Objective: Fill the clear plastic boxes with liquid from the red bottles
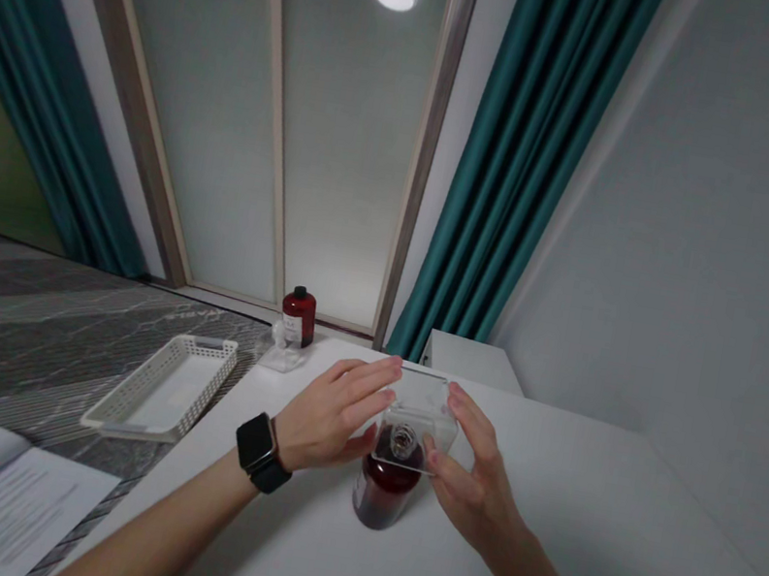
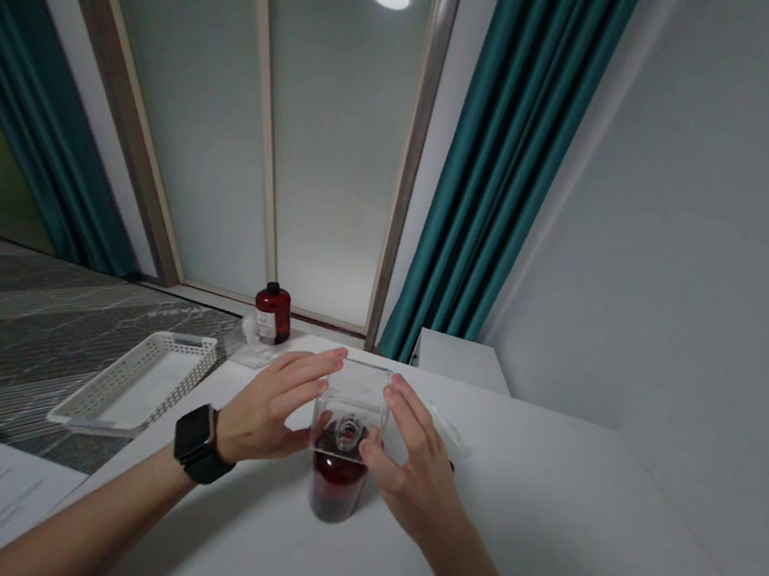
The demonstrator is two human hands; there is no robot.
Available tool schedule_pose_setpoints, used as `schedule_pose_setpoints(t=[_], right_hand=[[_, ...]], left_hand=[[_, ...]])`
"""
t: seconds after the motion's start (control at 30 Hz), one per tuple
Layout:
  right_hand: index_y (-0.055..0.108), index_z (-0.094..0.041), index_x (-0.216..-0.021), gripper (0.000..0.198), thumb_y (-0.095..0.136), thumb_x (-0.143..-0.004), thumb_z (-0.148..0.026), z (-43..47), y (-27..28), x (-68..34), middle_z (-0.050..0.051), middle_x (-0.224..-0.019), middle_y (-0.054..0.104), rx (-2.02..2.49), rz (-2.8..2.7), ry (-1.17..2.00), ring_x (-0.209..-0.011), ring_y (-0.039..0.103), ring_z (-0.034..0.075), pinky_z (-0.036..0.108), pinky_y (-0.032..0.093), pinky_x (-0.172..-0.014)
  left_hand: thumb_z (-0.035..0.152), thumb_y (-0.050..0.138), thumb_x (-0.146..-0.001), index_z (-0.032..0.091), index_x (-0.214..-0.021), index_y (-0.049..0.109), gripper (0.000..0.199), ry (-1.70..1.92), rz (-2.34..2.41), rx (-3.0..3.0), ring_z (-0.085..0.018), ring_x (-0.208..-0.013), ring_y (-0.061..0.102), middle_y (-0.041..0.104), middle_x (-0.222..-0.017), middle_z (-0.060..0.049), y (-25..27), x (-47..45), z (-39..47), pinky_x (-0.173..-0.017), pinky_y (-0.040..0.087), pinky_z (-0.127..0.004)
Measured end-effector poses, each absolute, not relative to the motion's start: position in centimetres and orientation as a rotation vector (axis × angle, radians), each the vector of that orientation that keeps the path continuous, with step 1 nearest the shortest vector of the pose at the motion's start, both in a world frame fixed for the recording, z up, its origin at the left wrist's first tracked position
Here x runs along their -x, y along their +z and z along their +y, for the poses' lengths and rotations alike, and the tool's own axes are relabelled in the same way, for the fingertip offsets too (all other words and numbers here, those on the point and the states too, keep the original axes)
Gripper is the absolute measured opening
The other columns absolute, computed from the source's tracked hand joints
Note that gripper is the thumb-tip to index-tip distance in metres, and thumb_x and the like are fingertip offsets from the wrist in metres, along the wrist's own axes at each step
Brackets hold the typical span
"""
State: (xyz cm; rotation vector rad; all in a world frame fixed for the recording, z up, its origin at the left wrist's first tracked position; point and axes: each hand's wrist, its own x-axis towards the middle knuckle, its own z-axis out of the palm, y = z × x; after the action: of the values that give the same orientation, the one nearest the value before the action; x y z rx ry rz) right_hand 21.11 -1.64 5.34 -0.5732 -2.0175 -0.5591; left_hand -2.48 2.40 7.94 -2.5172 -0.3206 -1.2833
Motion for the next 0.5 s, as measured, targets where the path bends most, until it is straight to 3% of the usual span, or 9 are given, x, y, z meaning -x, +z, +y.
schedule_pose_setpoints(t=[0.2, 0.37, 0.5], right_hand=[[0.053, -0.024, -0.101, 0.034, 0.06, -0.083, 0.004, -1.55, 5.39, -21.16, 0.006, -0.158, 0.028, 0.66, -2.033, -0.418, -0.142, 0.039, 0.03, 0.052, 0.053, -0.105], [0.045, -0.026, -0.12, 0.044, 0.055, -0.086, 0.0, -1.39, 6.03, -21.46, 0.014, -0.153, 0.035, 0.689, -2.061, -0.209, -0.14, 0.041, 0.028, 0.049, 0.056, -0.097], [0.043, -0.024, -0.127, 0.044, 0.056, -0.089, -0.008, -1.12, 6.24, -21.93, 0.017, -0.148, 0.04, 0.797, -2.097, -0.079, -0.138, 0.043, 0.029, 0.053, 0.049, -0.105]], left_hand=[[0.008, 0.06, -0.082, 0.019, -0.143, 0.029, 0.07, -1.273, -0.472, 2.647, -0.03, -0.134, 0.05, 0.051, -0.142, -0.021, 8.18, 2.58, 2.24, -0.097, 0.05, -0.05], [0.015, 0.061, -0.083, 0.018, -0.147, 0.027, 0.073, -1.278, -0.646, 2.794, -0.032, -0.132, 0.049, 0.05, -0.144, -0.019, 8.49, 2.57, 2.08, -0.105, 0.045, -0.054], [0.019, 0.063, -0.082, 0.019, -0.147, 0.027, 0.074, -1.229, -0.811, 2.937, -0.032, -0.128, 0.052, 0.051, -0.14, -0.018, 8.71, 2.5, 2.28, -0.106, 0.046, -0.054]])
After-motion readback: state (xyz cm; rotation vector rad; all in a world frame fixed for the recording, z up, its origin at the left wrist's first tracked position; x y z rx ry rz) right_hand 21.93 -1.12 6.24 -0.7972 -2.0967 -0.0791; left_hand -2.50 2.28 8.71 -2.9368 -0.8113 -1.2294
